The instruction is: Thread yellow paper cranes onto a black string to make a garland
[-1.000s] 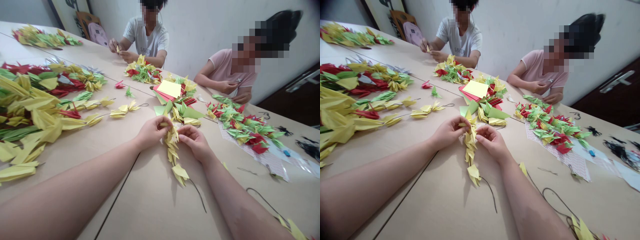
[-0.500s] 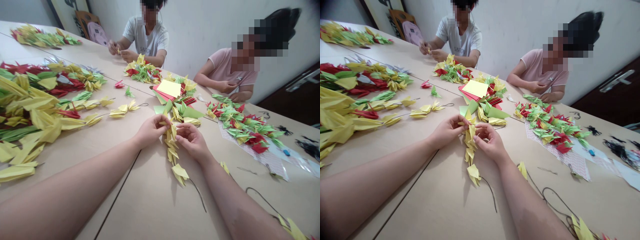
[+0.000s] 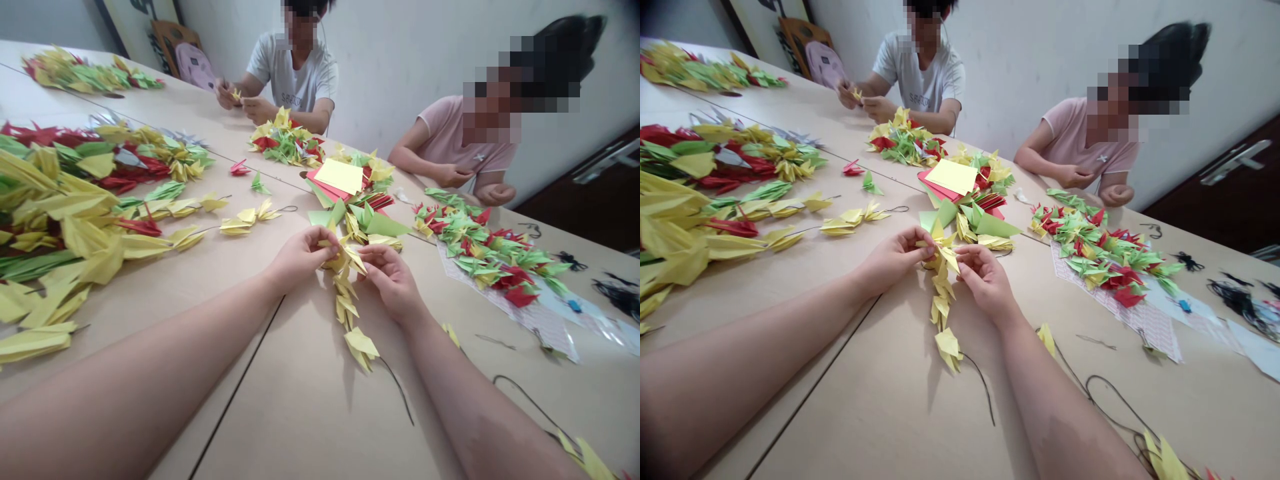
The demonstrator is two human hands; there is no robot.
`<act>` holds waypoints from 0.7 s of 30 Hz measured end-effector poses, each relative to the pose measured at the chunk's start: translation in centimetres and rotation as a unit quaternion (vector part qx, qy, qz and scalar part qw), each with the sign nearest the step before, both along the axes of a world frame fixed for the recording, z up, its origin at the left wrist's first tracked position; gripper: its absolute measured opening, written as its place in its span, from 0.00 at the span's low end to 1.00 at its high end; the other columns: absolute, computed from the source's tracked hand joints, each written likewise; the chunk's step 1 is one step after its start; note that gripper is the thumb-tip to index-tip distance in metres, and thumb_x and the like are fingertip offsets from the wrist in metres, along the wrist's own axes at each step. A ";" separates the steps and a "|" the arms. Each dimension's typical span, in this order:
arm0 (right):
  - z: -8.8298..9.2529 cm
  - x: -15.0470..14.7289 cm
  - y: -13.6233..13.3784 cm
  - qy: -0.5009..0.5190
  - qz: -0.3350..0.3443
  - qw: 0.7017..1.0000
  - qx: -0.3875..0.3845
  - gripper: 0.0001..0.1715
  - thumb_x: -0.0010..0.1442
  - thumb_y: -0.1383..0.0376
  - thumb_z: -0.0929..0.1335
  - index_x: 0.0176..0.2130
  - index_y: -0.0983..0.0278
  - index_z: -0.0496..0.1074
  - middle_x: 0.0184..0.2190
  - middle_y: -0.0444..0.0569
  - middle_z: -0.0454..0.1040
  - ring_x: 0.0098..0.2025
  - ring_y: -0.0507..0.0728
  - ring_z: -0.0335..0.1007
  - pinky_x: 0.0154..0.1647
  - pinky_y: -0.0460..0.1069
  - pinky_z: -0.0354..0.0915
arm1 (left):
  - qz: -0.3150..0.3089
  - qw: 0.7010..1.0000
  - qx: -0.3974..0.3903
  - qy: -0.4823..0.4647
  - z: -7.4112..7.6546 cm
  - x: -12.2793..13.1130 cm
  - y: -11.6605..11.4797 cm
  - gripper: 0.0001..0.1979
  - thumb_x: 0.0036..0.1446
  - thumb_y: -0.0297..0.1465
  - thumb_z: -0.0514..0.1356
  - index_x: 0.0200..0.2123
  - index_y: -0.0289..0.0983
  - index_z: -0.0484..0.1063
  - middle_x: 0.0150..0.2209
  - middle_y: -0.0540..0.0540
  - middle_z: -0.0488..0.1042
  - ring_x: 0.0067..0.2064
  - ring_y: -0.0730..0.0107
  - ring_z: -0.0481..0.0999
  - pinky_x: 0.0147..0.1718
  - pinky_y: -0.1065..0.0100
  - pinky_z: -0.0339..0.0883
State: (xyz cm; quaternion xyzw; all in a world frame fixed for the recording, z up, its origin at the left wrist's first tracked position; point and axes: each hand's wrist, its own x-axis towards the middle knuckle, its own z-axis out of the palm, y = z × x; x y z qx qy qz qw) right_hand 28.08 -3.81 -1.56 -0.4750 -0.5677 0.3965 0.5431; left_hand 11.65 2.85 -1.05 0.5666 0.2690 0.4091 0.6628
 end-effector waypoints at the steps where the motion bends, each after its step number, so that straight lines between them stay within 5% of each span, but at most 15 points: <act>1: 0.0 0.0 0.0 0.003 0.000 1.000 -0.001 0.09 0.53 0.64 0.66 0.38 0.58 0.68 0.30 0.43 0.69 0.30 0.49 0.64 0.31 0.45 0.65 | 0.000 1.000 -0.003 0.001 0.1 0.0 0.0 0.04 0.49 0.25 0.58 0.29 0.33 0.63 0.26 0.52 0.68 0.29 0.79 0.69 0.31 0.74 0.65; 13: 0.0 0.3 0.2 0.030 -0.016 0.999 -0.035 0.10 0.50 0.63 0.68 0.36 0.58 0.69 0.29 0.43 0.69 0.30 0.49 0.65 0.30 0.45 0.65 | 0.000 0.999 -0.038 0.019 0.5 -0.1 -0.2 0.04 0.49 0.24 0.58 0.28 0.33 0.63 0.23 0.53 0.68 0.23 0.81 0.69 0.27 0.75 0.64; 21: 0.4 -0.2 0.2 0.044 0.014 0.996 -0.081 0.13 0.47 0.60 0.70 0.35 0.59 0.68 0.32 0.45 0.72 0.34 0.52 0.69 0.32 0.47 0.66 | -0.034 0.996 0.050 0.072 0.0 0.0 -0.4 0.09 0.50 0.25 0.57 0.37 0.35 0.63 0.28 0.50 0.72 0.30 0.76 0.72 0.29 0.73 0.66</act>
